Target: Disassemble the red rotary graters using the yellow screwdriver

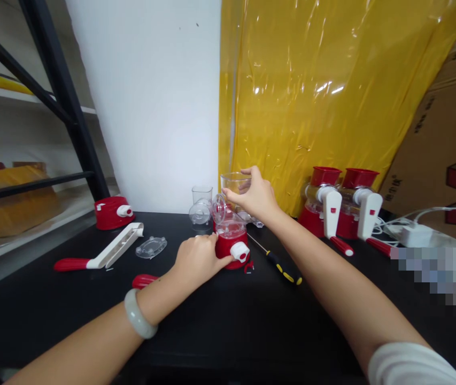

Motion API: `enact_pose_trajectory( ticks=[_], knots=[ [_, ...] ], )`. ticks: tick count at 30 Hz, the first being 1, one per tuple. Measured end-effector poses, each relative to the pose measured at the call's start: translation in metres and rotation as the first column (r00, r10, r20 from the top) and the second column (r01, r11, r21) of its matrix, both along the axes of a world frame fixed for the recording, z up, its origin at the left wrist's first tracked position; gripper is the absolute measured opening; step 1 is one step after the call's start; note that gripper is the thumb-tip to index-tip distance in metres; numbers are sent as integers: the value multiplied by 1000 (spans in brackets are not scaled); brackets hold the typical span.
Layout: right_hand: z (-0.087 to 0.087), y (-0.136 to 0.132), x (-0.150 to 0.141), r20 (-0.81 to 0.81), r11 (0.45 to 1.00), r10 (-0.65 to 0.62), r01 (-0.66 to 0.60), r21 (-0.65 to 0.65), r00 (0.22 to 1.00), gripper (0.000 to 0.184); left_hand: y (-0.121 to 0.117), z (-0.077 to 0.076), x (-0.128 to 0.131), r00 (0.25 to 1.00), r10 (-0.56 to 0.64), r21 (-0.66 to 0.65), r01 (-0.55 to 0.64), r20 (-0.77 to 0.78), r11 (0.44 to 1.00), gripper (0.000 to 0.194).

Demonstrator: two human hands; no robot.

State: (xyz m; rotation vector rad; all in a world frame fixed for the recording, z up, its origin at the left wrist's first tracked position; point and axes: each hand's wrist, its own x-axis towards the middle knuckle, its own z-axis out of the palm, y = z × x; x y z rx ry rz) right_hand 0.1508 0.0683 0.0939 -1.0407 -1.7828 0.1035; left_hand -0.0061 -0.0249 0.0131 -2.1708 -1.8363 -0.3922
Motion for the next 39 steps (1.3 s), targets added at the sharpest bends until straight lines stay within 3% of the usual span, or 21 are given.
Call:
enact_pose_trajectory(
  ticks=[10,16,20,39],
  knots=[
    [1,-7,-8,5,997,-79,78,22,997,73,-7,9,-3,1000,14,-38,-13,24,999,48],
    [16,-21,-28,57,993,-114,112,43,992,74,-12,23,-10,995,51,-27,-49,85,998,77],
    [20,-21,-40,46,991,-129,127,51,991,75,-11,29,-14,987,112,-17,-110,117,994,75],
    [-4,-3,-19,0,994,-99,99,37,995,77,1,8,-12,965,132,-49,-124,228,991,78]
  ],
)
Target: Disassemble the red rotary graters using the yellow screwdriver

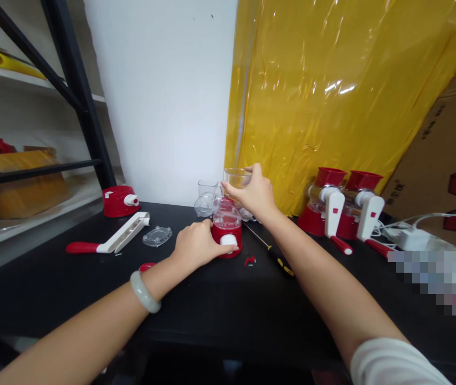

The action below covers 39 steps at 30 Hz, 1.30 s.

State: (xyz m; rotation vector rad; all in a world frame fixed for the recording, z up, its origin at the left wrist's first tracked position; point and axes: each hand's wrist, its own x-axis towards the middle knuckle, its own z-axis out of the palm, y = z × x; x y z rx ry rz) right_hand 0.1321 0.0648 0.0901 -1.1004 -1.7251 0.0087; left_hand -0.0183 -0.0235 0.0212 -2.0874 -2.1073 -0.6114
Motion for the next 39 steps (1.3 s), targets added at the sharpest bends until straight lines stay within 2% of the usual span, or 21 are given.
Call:
enact_pose_trajectory(
  ticks=[4,7,9,13,16,18,20,23,26,28,31,34,36,39],
  knots=[
    [-3,10,2,-54,994,103,-104,-17,993,76,3,-3,-4,998,-39,26,37,44,999,75],
    [-6,22,3,-137,965,253,-260,-40,958,73,4,-4,-4,998,-35,29,34,52,999,73],
    [-7,29,3,-208,921,365,-385,-60,907,70,4,-4,-4,998,-29,29,27,49,999,73],
    [-7,40,1,-347,792,535,-600,-112,770,71,4,-5,-3,999,-17,34,16,36,999,72],
    [-8,44,2,-452,697,596,-707,-118,663,79,4,-5,-2,999,-19,23,18,42,1000,74],
    [-8,45,6,-511,664,603,-740,-104,612,81,4,-4,-1,998,-20,12,20,51,1000,75],
    [-7,45,16,-542,678,589,-731,-73,600,75,3,-3,-1,998,-24,0,24,53,1000,74],
    [-4,38,41,-536,755,562,-656,19,631,65,2,-4,-1,997,-47,4,46,60,999,74],
    [-5,22,77,-470,832,521,-547,93,712,63,0,-7,-1,989,-92,15,91,117,996,79],
    [-9,10,104,-403,883,459,-457,106,792,64,-1,-8,0,971,-152,47,146,183,988,88],
    [-23,-6,139,-356,937,348,-332,106,867,62,-1,-10,4,919,-311,145,283,242,948,104],
    [-43,-14,158,-407,963,269,-251,99,873,61,4,-14,8,862,-432,200,390,264,899,104],
    [-58,-14,162,-454,969,246,-228,95,856,62,11,-19,11,844,-427,193,383,323,903,106],
    [-79,-10,162,-513,974,224,-186,126,829,62,22,-28,14,834,-338,162,296,436,941,115]
  ],
)
